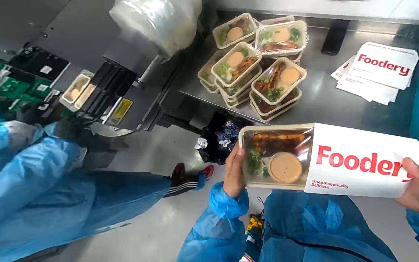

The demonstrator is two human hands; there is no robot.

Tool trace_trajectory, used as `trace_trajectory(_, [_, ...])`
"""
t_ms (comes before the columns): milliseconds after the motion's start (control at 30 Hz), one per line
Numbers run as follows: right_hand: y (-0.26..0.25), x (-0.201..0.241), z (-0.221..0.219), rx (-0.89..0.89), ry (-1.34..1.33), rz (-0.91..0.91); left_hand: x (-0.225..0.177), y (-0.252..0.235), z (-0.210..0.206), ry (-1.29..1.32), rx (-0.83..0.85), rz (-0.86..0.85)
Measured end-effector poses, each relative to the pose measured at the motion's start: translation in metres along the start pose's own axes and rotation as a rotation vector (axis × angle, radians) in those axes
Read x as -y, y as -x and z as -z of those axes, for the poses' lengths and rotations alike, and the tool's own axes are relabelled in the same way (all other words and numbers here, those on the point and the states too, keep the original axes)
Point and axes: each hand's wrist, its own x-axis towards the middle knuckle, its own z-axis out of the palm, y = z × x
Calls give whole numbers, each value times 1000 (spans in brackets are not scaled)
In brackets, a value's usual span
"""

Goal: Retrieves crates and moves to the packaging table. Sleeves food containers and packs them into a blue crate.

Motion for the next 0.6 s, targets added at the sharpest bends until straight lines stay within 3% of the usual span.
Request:
trace_trajectory(67, [13,13,-1,52,21,43,-1,0,2,-10,29,-15])
trace_trajectory(167, [34,43,-11,-76,63,92,-1,1,-14,58,78,18])
trace_trajectory(267, [41,41,-6,6,-14,105,3,-4,-40,74,101,70])
trace_trajectory(367, [47,24,-24,-259,89,81,11,-16,-61,57,270,96])
trace_trajectory(433, [53,25,-19,-470,239,161,16,-24,-74,120,364,103])
trace_trajectory(500, [72,36,-7,-555,407,244,17,-21,-91,240,402,149])
trace_trajectory(600, [86,55,-40,-680,228,77,11,-23,-149,450,497,272])
